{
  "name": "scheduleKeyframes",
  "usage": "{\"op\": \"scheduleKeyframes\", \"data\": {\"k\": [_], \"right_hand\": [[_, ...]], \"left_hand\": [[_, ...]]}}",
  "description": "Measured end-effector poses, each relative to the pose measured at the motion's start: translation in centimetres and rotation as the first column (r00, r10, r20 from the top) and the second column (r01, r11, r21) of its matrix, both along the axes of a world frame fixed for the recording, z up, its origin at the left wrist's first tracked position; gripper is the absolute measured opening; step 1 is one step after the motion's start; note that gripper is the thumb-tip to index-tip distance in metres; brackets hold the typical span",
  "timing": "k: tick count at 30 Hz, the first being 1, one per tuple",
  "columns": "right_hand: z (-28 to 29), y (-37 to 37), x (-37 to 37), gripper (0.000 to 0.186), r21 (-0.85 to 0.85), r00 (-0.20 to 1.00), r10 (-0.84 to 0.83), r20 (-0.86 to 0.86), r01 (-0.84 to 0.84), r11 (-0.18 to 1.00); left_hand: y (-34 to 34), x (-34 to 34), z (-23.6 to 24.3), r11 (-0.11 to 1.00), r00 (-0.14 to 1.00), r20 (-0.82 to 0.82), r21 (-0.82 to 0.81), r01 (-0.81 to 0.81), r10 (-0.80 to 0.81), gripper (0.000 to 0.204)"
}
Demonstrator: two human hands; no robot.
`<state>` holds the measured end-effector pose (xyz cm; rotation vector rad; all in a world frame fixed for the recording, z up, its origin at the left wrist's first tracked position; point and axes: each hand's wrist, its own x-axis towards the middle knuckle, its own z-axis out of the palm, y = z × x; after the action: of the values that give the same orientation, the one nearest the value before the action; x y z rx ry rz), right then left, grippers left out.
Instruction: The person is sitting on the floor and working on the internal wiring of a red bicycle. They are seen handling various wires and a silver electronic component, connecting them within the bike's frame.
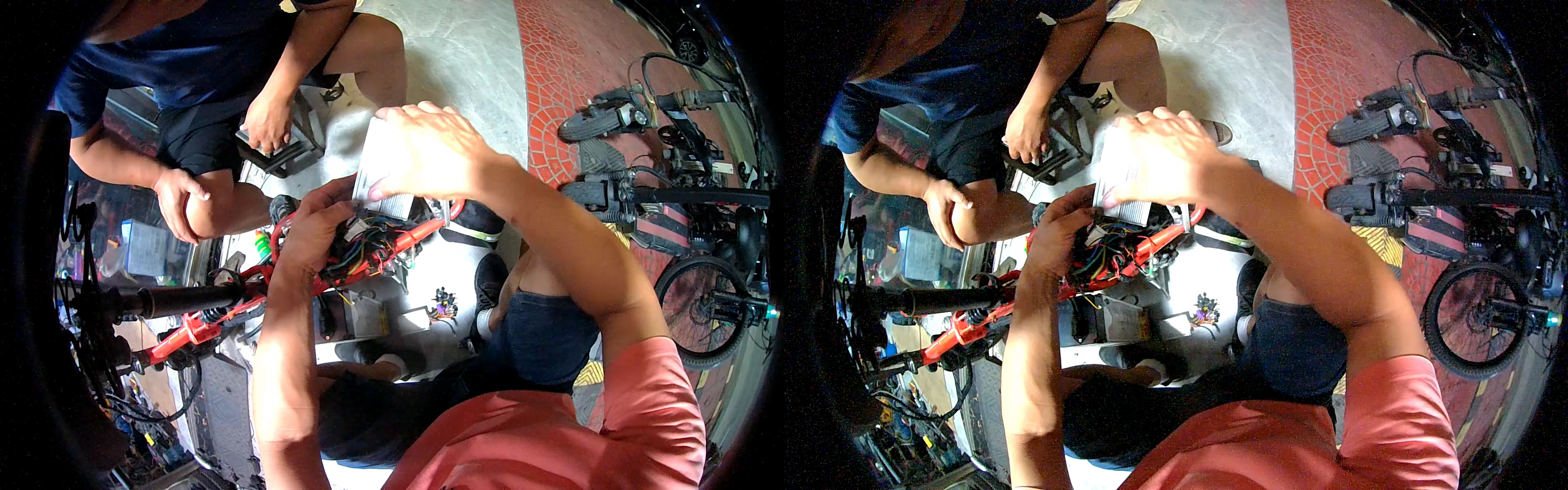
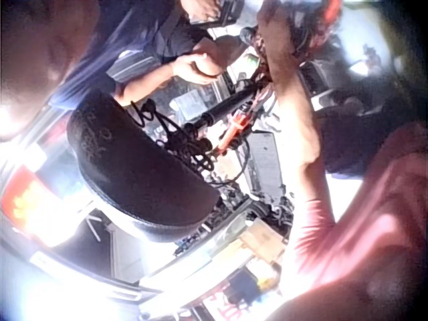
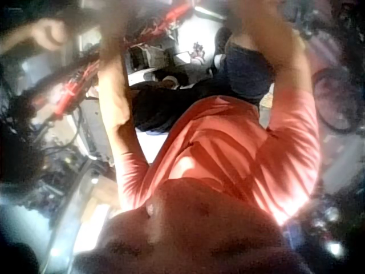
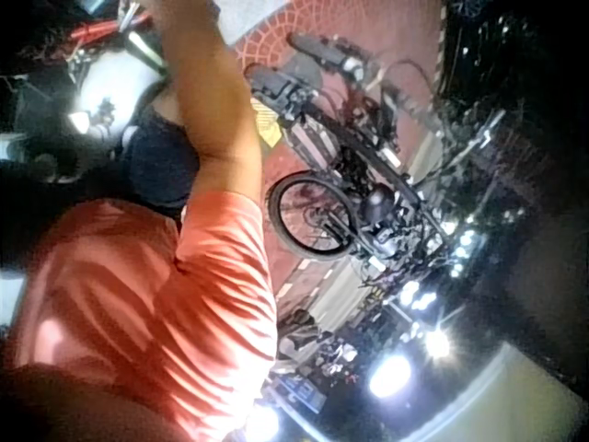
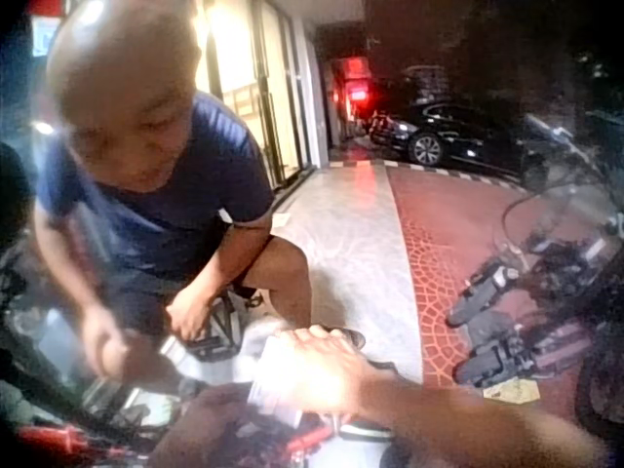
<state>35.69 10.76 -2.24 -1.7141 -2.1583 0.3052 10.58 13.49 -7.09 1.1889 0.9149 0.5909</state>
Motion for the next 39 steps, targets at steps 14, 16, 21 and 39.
{"op": "scheduleKeyframes", "data": {"k": [14, 16, 21, 39], "right_hand": [[-1.5, 0.0, -1.1, 0.110, 0.143, 0.998, -0.057, 0.033, 0.051, 0.988], [-1.6, 0.0, -1.2, 0.110, 0.153, 0.998, -0.055, 0.036, 0.049, 0.987], [-2.1, 0.2, -1.0, 0.113, 0.202, 0.998, -0.059, 0.031, 0.052, 0.978], [-3.5, 3.2, 1.1, 0.049, 0.182, 0.984, 0.030, -0.177, 0.002, 0.983]], "left_hand": [[0.3, 0.0, -0.6, 0.998, 0.999, -0.003, 0.044, 0.044, -0.044, 0.052], [0.5, -0.2, -1.0, 0.998, 0.999, 0.011, 0.038, 0.044, -0.044, 0.052], [0.0, 0.2, -0.2, 0.999, 0.999, -0.012, 0.035, 0.035, -0.034, 0.055], [0.4, 0.1, -1.1, 0.998, 0.999, 0.008, 0.043, 0.035, -0.035, 0.053]]}}
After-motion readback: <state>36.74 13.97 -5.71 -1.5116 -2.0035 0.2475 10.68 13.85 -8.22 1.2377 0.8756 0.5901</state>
